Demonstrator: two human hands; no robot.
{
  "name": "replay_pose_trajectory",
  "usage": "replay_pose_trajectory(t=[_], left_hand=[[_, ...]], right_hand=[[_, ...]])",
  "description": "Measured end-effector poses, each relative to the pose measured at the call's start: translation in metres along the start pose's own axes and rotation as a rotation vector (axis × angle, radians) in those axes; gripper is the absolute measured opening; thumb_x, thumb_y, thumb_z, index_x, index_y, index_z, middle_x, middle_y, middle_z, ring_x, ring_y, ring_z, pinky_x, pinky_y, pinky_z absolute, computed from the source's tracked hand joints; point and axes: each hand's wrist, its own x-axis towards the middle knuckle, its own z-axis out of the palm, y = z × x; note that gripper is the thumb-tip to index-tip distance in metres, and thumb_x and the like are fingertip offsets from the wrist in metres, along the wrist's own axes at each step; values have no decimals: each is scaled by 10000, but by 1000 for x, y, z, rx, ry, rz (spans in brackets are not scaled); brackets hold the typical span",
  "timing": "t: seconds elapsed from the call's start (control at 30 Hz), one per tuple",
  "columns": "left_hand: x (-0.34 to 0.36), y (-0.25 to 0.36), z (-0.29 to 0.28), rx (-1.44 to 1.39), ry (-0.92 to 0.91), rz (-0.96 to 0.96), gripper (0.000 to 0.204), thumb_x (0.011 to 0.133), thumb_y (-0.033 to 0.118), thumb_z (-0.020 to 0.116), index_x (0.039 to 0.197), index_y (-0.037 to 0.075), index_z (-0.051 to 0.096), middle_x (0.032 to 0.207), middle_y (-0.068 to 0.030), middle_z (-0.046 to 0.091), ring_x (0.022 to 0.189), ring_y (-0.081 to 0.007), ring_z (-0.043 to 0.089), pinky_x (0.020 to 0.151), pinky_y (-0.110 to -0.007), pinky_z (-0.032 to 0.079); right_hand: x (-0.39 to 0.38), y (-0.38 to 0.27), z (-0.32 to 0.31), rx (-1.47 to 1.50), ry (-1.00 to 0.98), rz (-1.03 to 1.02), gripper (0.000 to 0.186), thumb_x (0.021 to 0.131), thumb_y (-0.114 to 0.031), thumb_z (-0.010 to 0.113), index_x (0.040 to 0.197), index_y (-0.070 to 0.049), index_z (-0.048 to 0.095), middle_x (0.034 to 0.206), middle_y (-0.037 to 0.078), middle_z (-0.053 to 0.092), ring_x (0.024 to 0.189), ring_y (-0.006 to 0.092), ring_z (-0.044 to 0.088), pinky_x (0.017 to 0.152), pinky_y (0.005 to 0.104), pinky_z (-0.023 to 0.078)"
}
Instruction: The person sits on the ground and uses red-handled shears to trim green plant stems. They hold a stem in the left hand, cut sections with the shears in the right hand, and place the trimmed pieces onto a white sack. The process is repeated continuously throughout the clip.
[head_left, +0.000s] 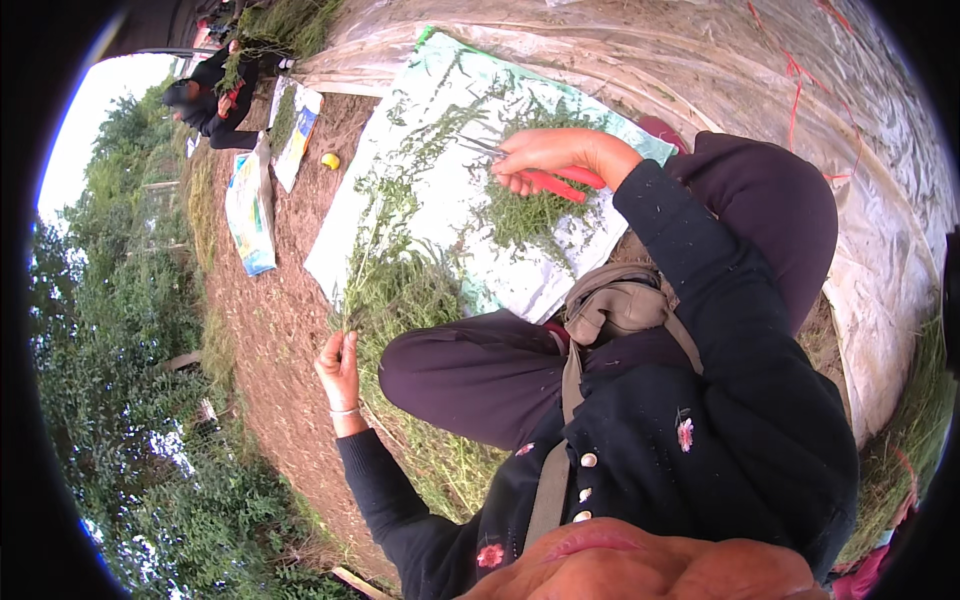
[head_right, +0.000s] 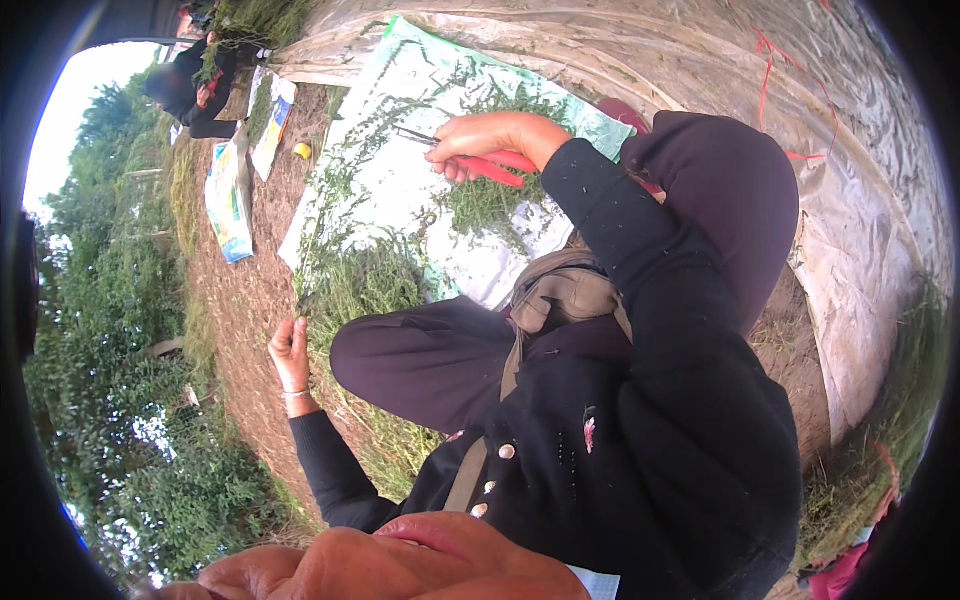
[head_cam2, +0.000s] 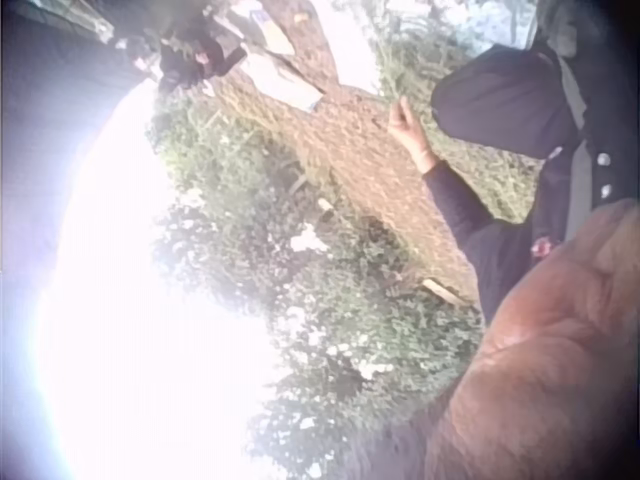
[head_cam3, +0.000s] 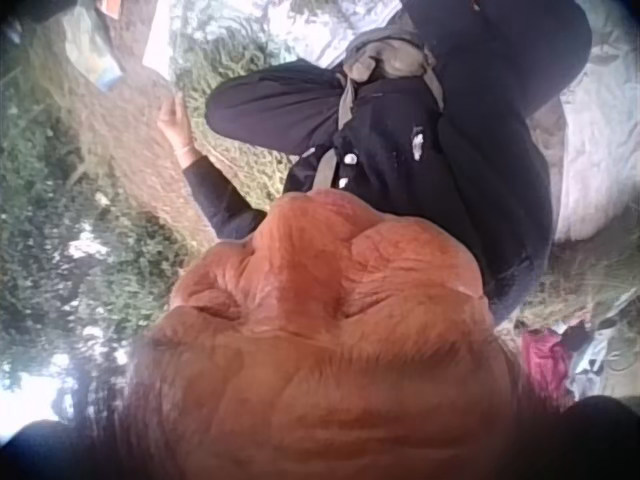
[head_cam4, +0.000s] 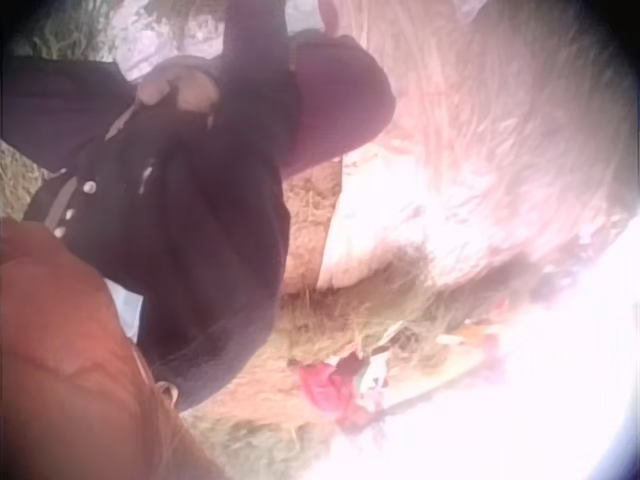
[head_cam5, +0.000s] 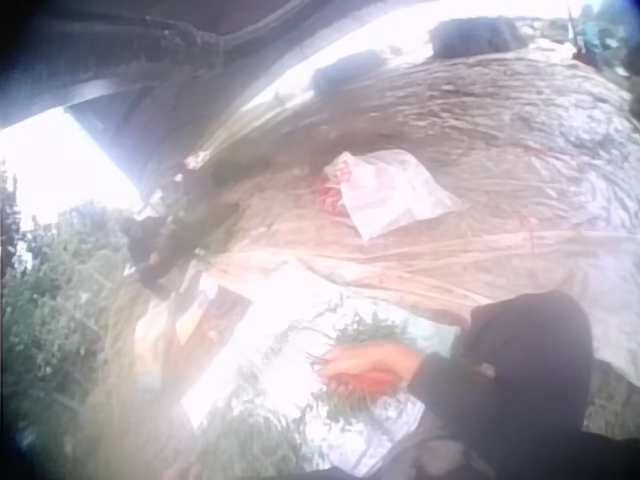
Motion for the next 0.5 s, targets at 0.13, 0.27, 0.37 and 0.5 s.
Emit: replay_pose_trajectory(t=[0.13, 0.27, 0.37, 0.5], left_hand=[[1, -7, 6, -10, 66, 55, 141, 809, 96, 652, 861, -30, 617, 629, 67, 474, 601, -26, 375, 512, -187, 334], [3, 2, 6, 85, 25, 75, 173, 800, 119, 666, 879, -28, 620, 635, 54, 505, 601, -30, 397, 519, -189, 356], [5, 6, 10, 106, 13, 71, 190, 796, 129, 672, 883, -32, 619, 633, 38, 519, 597, -37, 410, 521, -192, 367], [4, 0, 15, 67, 44, 95, 201, 797, 130, 671, 893, -38, 617, 623, 28, 512, 584, -42, 405, 514, -197, 363]], right_hand=[[-1, -10, 11, 44, -5, -26, 316, 878, -291, 485, 901, 14, 563, 785, 68, 583, 702, 154, 575, 643, 292, 484], [5, -18, 27, 61, 2, -70, 306, 896, -282, 467, 884, 8, 565, 763, 60, 587, 692, 149, 576, 635, 284, 480], [17, -16, 34, 43, 22, -82, 304, 893, -291, 470, 875, -4, 567, 726, 45, 565, 655, 139, 557, 609, 280, 471], [20, -13, 44, 27, 78, -93, 325, 885, -308, 477, 832, 0, 566, 672, 27, 507, 572, 126, 507, 530, 280, 455]])
